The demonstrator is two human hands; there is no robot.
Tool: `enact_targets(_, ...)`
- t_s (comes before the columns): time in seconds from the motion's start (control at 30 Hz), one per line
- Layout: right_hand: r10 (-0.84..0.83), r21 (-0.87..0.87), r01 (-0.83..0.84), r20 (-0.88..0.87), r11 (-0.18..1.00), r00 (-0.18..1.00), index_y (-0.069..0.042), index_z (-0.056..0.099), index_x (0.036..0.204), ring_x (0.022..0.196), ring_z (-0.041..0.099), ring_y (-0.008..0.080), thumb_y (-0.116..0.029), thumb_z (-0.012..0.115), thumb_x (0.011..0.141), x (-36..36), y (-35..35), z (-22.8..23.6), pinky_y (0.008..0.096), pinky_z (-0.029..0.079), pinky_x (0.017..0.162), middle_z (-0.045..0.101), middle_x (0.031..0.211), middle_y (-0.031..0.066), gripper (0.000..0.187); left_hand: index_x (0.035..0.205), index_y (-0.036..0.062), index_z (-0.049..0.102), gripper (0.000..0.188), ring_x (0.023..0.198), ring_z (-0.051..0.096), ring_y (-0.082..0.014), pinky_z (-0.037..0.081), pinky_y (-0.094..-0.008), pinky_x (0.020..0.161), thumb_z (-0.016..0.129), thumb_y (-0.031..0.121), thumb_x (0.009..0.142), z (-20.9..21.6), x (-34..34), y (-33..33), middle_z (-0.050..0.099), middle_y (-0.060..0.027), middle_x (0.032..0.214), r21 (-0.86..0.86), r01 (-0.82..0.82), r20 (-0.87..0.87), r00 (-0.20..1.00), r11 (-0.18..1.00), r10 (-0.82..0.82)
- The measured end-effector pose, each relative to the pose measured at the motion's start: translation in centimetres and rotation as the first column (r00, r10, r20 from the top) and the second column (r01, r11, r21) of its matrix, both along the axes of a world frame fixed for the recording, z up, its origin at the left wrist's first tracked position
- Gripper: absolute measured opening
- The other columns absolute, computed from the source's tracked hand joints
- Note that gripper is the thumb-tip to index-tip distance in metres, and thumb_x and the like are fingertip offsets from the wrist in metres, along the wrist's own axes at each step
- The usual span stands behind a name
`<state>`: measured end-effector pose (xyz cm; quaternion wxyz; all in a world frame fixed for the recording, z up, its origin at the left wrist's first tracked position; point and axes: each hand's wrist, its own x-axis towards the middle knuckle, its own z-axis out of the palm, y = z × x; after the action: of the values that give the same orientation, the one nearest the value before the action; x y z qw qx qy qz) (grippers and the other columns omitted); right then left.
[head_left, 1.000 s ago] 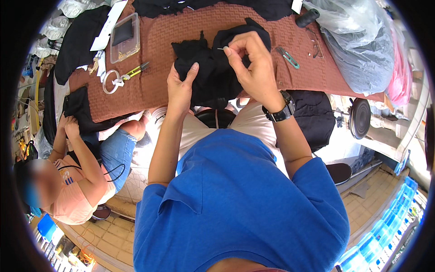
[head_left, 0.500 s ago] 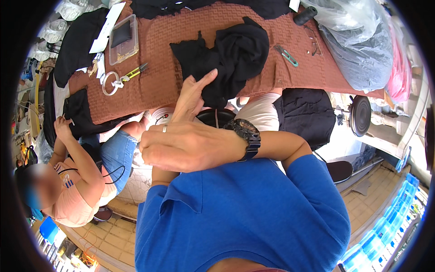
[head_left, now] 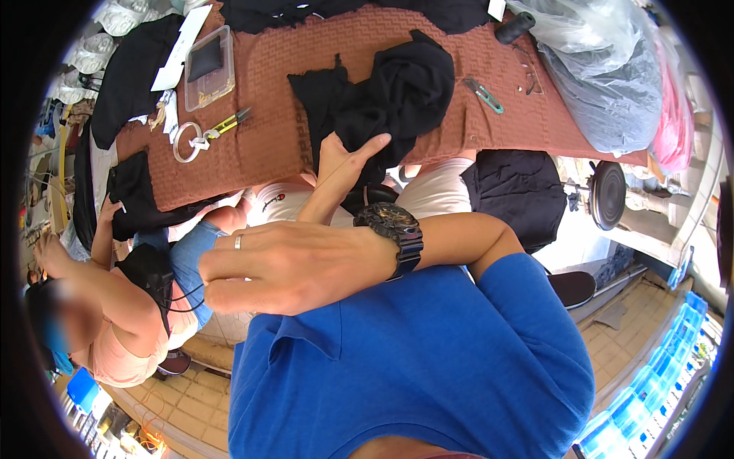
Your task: The person works on black fabric garments by hand, applying white labels and using a small blade to trim threads.
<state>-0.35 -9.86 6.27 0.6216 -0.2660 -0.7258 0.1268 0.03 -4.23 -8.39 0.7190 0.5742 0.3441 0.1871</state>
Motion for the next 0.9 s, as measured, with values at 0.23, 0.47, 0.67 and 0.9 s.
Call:
enact_targets(0.23,-0.078,0.046,0.076,0.053,0.996,0.995,-0.005,0.055,0.097,0.073,0.06,0.0227,-0.01,0.068,0.082,-0.5,0.1,0.4,0.0383,0.049,0.059,0.052,0.085,0.0067,0.02,0.105,-0.0021,0.075,0.03,0.085,0.067,-0.0107,0.054,-0.0268,0.079,0.086,0.018,0.086,0.8,0.3,0.0,0.076,-0.0051,0.097,-0.059,-0.155,0.096,0.982,0.986,0.16)
enact_targets(0.47,0.129,-0.066,-0.128,0.014,0.99,0.992,-0.002,0.054,0.097,0.071,0.063,0.0284,-0.01,0.062,0.089,-2.1,-1.4,1.5,0.0407,0.051,0.06,0.055,0.082,0.0109,0.014,0.103,-0.0004,0.075,0.025,0.086,0.066,-0.0105,0.054,-0.0264,0.08,0.085,0.016,0.088,2.6,0.9,0.6,0.075,-0.003,0.098,-0.059,-0.136,0.192,0.971,0.989,0.145)
enact_targets(0.67,0.157,-0.082,-0.151,0.072,0.985,0.985,-0.002,0.053,0.099,0.077,0.066,0.0303,-0.011,0.058,0.092,-2.5,-1.4,0.5,0.0423,0.051,0.062,0.059,0.082,0.0128,0.012,0.107,-0.0005,0.074,0.025,0.09,0.066,-0.0106,0.053,-0.0262,0.084,0.082,0.016,0.09,3.5,1.6,0.3,0.074,-0.0042,0.102,-0.086,-0.151,0.277,0.946,0.985,0.169)
enact_targets(0.9,0.336,-0.242,-0.361,-0.137,0.901,0.932,-0.001,0.053,0.093,0.072,0.063,0.0319,-0.011,0.064,0.095,-1.8,-1.3,0.2,0.0433,0.05,0.064,0.058,0.083,0.0126,0.015,0.114,-0.0031,0.073,0.032,0.098,0.07,-0.0143,0.055,-0.0288,0.091,0.081,0.017,0.091,4.3,1.6,1.2,0.074,-0.0079,0.111,-0.133,-0.123,0.229,0.962,0.984,0.151)
